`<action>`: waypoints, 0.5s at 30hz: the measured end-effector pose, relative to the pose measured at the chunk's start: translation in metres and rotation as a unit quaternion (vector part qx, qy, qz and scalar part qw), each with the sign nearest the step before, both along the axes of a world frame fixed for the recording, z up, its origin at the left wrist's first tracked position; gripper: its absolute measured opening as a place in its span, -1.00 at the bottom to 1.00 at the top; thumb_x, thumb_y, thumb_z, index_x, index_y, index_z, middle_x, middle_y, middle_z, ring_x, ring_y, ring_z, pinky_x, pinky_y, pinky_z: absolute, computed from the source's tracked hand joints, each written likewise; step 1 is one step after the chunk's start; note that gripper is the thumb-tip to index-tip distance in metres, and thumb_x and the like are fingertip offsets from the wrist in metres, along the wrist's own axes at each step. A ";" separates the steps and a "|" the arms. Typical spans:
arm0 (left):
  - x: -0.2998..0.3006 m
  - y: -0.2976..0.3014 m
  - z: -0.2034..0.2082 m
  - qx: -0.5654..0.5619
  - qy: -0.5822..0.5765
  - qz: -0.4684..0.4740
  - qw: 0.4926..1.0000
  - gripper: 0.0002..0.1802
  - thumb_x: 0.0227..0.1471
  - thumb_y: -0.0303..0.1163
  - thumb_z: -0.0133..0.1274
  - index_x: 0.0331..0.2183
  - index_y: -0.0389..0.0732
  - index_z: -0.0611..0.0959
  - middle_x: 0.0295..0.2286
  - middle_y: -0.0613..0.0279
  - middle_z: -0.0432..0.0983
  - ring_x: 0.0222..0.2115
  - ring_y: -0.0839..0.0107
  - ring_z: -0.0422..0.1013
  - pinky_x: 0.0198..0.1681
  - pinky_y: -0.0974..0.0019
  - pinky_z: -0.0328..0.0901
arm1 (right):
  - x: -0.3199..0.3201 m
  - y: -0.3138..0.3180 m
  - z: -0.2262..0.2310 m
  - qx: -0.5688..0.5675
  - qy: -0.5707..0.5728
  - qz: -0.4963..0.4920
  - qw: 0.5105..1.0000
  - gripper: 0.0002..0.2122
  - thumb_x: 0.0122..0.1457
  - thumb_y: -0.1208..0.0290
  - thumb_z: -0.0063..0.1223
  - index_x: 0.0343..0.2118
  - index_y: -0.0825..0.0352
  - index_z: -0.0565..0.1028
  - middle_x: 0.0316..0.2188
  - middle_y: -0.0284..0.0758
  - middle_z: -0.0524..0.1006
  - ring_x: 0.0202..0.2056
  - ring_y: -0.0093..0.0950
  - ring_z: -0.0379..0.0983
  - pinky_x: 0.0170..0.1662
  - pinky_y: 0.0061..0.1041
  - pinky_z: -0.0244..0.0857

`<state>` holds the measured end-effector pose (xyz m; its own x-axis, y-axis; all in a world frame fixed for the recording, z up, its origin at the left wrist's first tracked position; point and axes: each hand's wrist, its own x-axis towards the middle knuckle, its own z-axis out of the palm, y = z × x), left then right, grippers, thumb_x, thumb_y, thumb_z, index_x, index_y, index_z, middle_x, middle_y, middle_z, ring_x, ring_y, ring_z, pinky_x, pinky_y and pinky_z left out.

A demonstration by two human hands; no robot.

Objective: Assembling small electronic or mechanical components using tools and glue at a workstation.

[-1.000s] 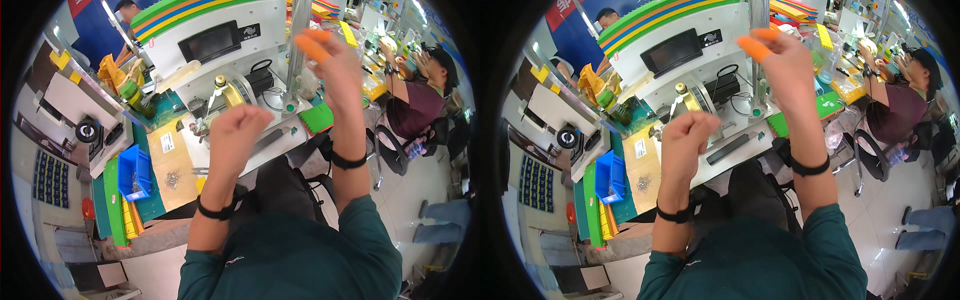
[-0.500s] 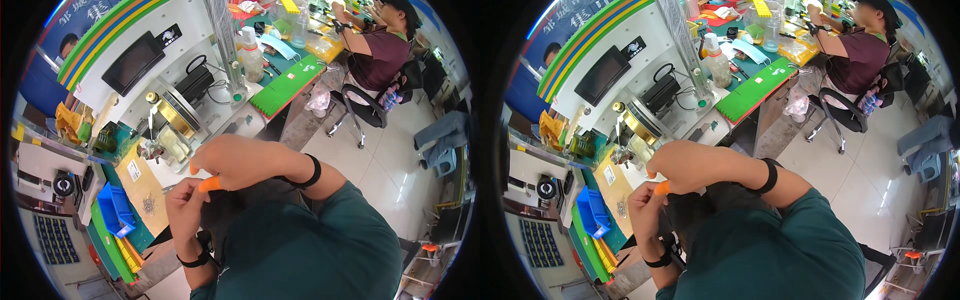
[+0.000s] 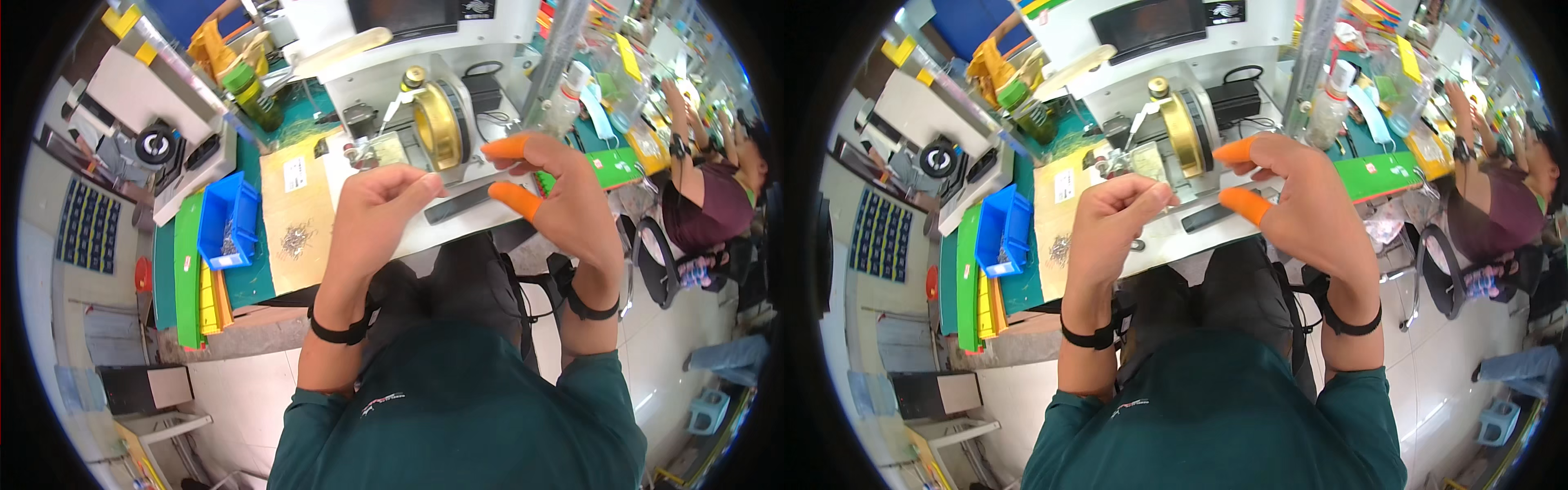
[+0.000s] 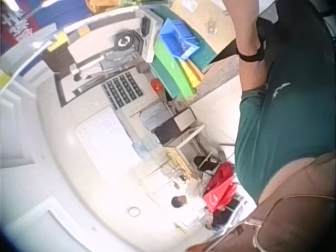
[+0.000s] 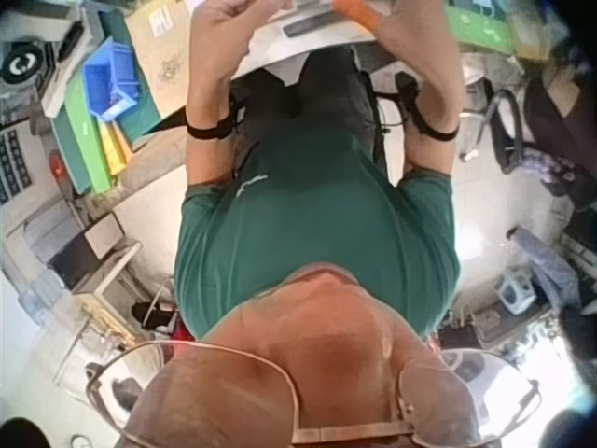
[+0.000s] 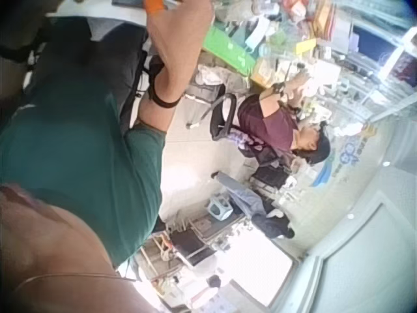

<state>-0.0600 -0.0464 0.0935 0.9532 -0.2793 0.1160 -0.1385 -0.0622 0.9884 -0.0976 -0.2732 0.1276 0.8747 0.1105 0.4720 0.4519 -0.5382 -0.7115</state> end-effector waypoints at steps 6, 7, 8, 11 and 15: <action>0.010 0.001 0.007 0.008 0.038 -0.038 0.999 -0.78 0.19 -0.30 0.24 -0.34 -0.28 0.79 -0.50 0.41 0.62 -0.49 0.76 0.32 -0.45 0.55 0.14 | 0.020 0.025 -0.005 0.013 0.114 0.074 0.991 -0.80 0.12 0.57 0.31 -0.18 0.47 0.63 -0.44 -0.33 0.59 -0.45 -0.63 0.41 -0.38 -0.59 0.26; 0.014 0.003 0.005 0.008 0.038 -0.033 0.999 -0.78 0.19 -0.30 0.24 -0.34 -0.28 0.79 -0.50 0.41 0.62 -0.49 0.76 0.32 -0.45 0.55 0.14 | 0.025 0.023 -0.011 0.037 0.102 0.062 0.992 -0.83 0.13 0.57 0.30 -0.22 0.48 0.63 -0.47 -0.35 0.57 -0.47 -0.65 0.37 -0.40 -0.59 0.23; 0.018 0.004 0.000 -0.013 0.013 -0.033 0.999 -0.76 0.19 -0.29 0.24 -0.35 -0.28 0.79 -0.54 0.44 0.58 -0.54 0.76 0.28 -0.49 0.56 0.10 | 0.029 0.021 -0.014 0.061 0.090 0.049 0.993 -0.86 0.13 0.57 0.30 -0.26 0.49 0.64 -0.50 -0.38 0.54 -0.49 -0.68 0.33 -0.42 -0.60 0.20; 0.024 0.013 0.001 -0.034 0.002 -0.029 0.999 -0.74 0.19 -0.26 0.25 -0.36 -0.28 0.79 -0.61 0.49 0.47 -0.62 0.77 0.18 -0.56 0.55 0.00 | 0.032 0.006 -0.007 0.082 0.076 0.009 0.994 -0.92 0.15 0.56 0.31 -0.33 0.46 0.66 -0.53 -0.47 0.53 -0.50 -0.73 0.31 -0.43 -0.63 0.17; 0.027 0.021 0.000 -0.055 0.033 -0.023 0.998 -0.72 0.19 -0.24 0.24 -0.37 -0.30 0.79 -0.68 0.54 0.35 -0.69 0.74 0.05 -0.60 0.52 -0.10 | 0.035 -0.027 -0.010 0.106 0.083 -0.043 0.990 -0.94 0.17 0.56 0.31 -0.33 0.42 0.67 -0.51 -0.55 0.54 -0.48 -0.80 0.31 -0.42 -0.70 0.12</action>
<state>-0.0331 -0.0259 0.0937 0.9463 -0.3119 0.0855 -0.0728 0.0520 0.9960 -0.0625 -0.2998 0.1172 0.9440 -0.0544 0.3255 0.2778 -0.4013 -0.8728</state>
